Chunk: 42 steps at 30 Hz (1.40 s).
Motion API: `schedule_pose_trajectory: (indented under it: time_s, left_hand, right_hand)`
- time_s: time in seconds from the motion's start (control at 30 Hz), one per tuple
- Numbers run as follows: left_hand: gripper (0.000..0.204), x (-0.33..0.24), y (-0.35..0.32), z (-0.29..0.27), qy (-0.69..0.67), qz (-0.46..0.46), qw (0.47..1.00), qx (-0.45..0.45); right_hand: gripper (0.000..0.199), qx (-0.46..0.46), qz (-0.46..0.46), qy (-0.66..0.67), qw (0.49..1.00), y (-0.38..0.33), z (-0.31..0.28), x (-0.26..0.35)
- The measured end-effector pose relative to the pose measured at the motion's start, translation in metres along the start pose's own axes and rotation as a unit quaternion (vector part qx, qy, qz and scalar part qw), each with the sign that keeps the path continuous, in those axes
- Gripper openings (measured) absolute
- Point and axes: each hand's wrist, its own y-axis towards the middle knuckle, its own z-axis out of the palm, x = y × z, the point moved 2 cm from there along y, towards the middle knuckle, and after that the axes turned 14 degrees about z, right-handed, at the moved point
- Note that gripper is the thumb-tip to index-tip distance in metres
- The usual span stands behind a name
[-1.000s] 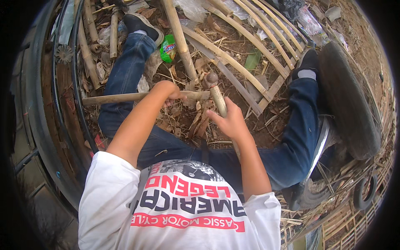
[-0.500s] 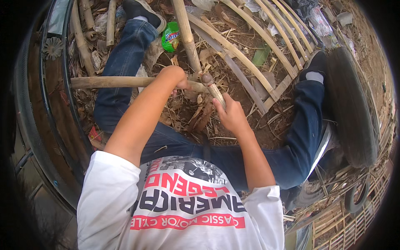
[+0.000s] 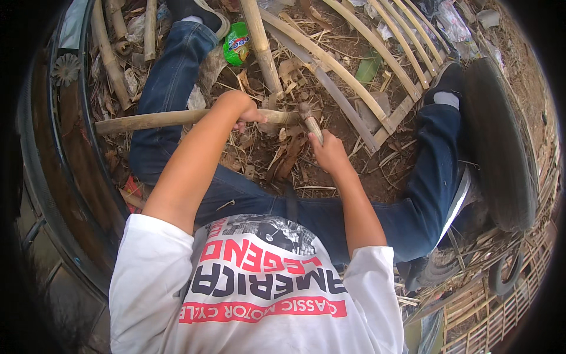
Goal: The person constructs a bamboo lattice by hammering nails into bamboo strips and tapping a wooden piece to fit into the structure.
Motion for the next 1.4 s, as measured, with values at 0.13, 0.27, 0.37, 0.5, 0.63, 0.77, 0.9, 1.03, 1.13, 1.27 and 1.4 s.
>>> schedule_pose_trajectory:
  time_s: [0.13, 0.27, 0.37, 0.5, 0.63, 0.77, 0.9, 1.03, 1.13, 1.27, 1.4]
  left_hand:
    - [0.074, 0.015, 0.007, 0.004, -0.036, 0.019, 0.999, 0.002]
    - [0.079, 0.01, 0.001, 0.007, -0.05, -0.011, 0.998, 0.035]
    - [0.082, 0.007, 0.003, 0.008, -0.05, -0.002, 0.998, 0.045]
    - [0.081, 0.03, 0.022, 0.016, -0.076, -0.015, 0.995, 0.07]
    - [0.079, 0.029, 0.033, 0.019, -0.092, 0.007, 0.995, 0.023]
    - [0.08, 0.022, 0.02, 0.016, -0.079, -0.014, 0.993, 0.083]
    - [0.082, 0.033, 0.023, 0.02, -0.129, -0.01, 0.988, 0.086]
    - [0.082, 0.024, 0.022, 0.011, -0.099, -0.003, 0.993, 0.063]
    - [0.083, 0.029, 0.026, 0.018, -0.105, -0.018, 0.991, 0.077]
    - [0.084, 0.026, 0.021, 0.02, -0.132, -0.021, 0.988, 0.076]
    - [0.084, 0.01, 0.011, 0.014, -0.077, 0.008, 0.996, 0.05]
  right_hand:
    - [0.043, -0.002, -0.018, 0.056, 0.998, -0.017, -0.017, 0.022]
    - [0.044, 0.032, -0.005, 0.049, 0.998, -0.015, -0.009, 0.019]
    - [0.046, 0.036, 0.037, 0.02, 0.998, 0.001, -0.002, 0.003]
    - [0.047, 0.046, 0.015, 0.054, 0.997, -0.024, -0.016, 0.031]
    - [0.047, 0.083, 0.065, 0.05, 0.993, -0.008, -0.001, 0.01]
    - [0.047, -0.012, -0.002, 0.008, 1.0, -0.017, -0.004, 0.012]
    - [0.046, 0.041, 0.025, 0.045, 0.998, -0.023, -0.014, 0.035]
    - [0.045, -0.017, 0.022, -0.002, 1.0, 0.002, 0.002, 0.004]
    - [0.043, -0.009, 0.029, 0.036, 0.999, -0.02, -0.012, 0.022]
    - [0.044, 0.017, 0.023, 0.047, 0.998, -0.011, -0.001, 0.021]
    - [0.045, -0.027, 0.028, 0.03, 0.999, -0.002, -0.01, 0.01]
